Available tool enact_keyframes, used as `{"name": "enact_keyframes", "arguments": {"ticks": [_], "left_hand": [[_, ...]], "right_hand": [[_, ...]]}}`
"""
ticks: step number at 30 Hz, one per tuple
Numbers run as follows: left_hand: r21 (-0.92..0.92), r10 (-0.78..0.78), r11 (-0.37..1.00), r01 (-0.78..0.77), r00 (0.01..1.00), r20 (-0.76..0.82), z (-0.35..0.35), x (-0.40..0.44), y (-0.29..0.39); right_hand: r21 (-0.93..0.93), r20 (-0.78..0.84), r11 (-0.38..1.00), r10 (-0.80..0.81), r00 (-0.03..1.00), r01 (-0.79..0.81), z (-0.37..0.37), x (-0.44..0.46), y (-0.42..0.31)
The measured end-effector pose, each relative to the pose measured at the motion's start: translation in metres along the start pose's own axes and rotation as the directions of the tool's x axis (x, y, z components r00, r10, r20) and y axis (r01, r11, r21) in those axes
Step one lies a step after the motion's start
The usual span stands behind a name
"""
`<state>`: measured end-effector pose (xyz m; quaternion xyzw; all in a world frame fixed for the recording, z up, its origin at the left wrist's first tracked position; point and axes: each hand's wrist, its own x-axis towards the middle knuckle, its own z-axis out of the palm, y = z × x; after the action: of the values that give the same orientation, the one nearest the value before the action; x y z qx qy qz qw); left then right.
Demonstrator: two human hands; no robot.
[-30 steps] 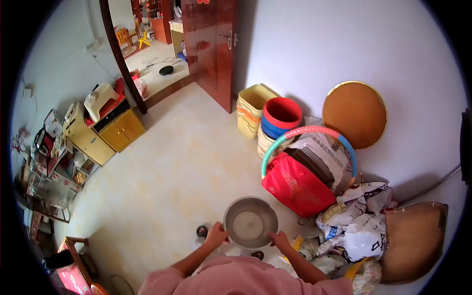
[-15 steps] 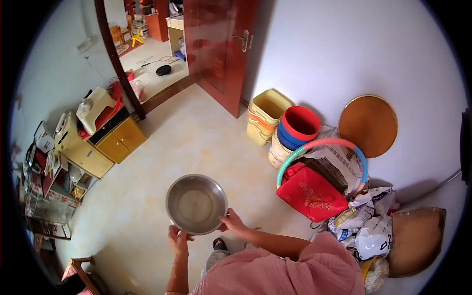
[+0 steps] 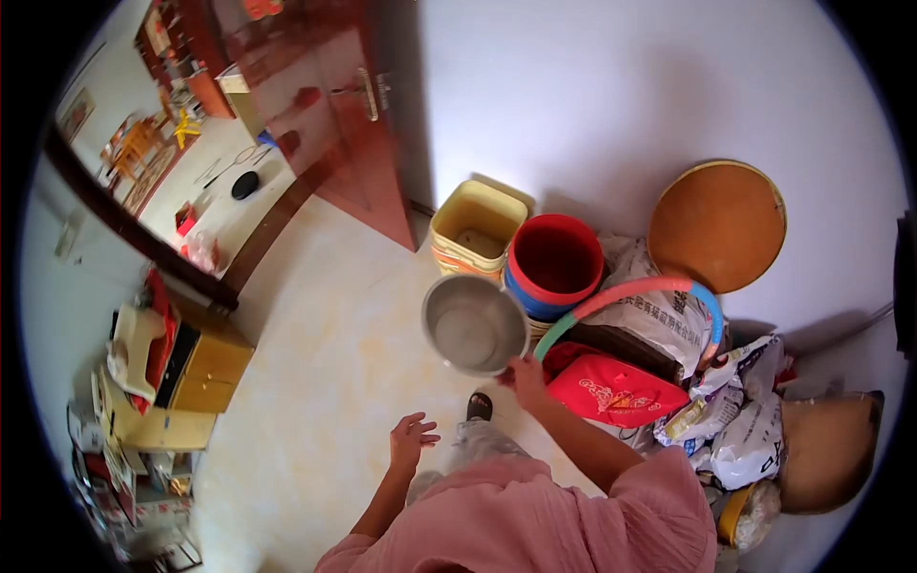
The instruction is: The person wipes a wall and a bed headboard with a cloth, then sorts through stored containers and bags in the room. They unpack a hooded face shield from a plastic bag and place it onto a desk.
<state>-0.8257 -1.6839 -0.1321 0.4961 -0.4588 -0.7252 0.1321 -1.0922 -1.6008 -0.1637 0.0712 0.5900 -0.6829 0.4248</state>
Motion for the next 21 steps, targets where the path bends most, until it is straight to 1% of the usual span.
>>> {"name": "enact_keyframes", "arguments": {"ticks": [1,3,5,6,7,9,10,13,16,18,19,21], "left_hand": [[0.023,-0.001,1.0,0.0,0.999,0.044,0.009,0.017,0.015],[0.086,-0.01,0.996,0.001,0.994,0.109,0.022,0.05,0.039],[0.166,-0.012,0.986,-0.013,0.988,0.151,0.029,0.089,0.054],[0.16,0.001,0.987,-0.029,0.986,0.17,0.031,0.11,0.055],[0.168,-0.025,0.986,-0.004,0.985,0.169,0.034,0.127,0.059],[0.187,-0.076,0.981,0.043,0.983,0.17,0.038,0.163,0.067],[0.134,-0.089,0.989,0.063,0.975,0.203,0.04,0.179,0.068],[0.221,-0.156,0.971,0.094,0.948,0.279,0.047,0.228,0.09],[0.402,-0.228,0.913,0.074,0.908,0.351,0.052,0.286,0.129],[0.299,-0.198,0.95,0.086,0.908,0.37,0.043,0.324,0.149],[0.248,-0.181,0.965,0.09,0.91,0.373,0.037,0.345,0.159],[0.369,-0.174,0.927,0.07,0.95,0.258,0.036,0.367,0.206]], "right_hand": [[0.039,-0.016,0.994,-0.101,0.995,0.102,-0.012,0.027,-0.008],[0.043,-0.084,0.964,-0.258,0.962,0.263,-0.024,0.06,-0.049],[0.055,-0.218,0.924,-0.358,0.908,0.378,-0.025,0.073,-0.094],[0.008,-0.282,0.914,-0.387,0.878,0.406,-0.034,0.091,-0.107],[-0.042,-0.344,0.903,-0.415,0.842,0.427,-0.045,0.109,-0.115],[-0.093,-0.474,0.945,-0.32,0.821,0.315,-0.062,0.14,-0.126],[-0.11,-0.536,0.96,-0.276,0.798,0.258,-0.066,0.158,-0.129],[0.04,-0.593,0.967,-0.181,0.785,0.253,-0.067,0.207,-0.126],[0.164,-0.627,0.977,-0.002,0.779,0.135,-0.06,0.253,-0.122],[0.29,-0.626,0.952,0.112,0.772,0.097,-0.056,0.288,-0.105],[0.368,-0.618,0.925,0.169,0.768,0.093,-0.057,0.306,-0.092],[0.525,-0.589,0.843,0.263,0.764,0.114,-0.06,0.337,-0.07]]}}
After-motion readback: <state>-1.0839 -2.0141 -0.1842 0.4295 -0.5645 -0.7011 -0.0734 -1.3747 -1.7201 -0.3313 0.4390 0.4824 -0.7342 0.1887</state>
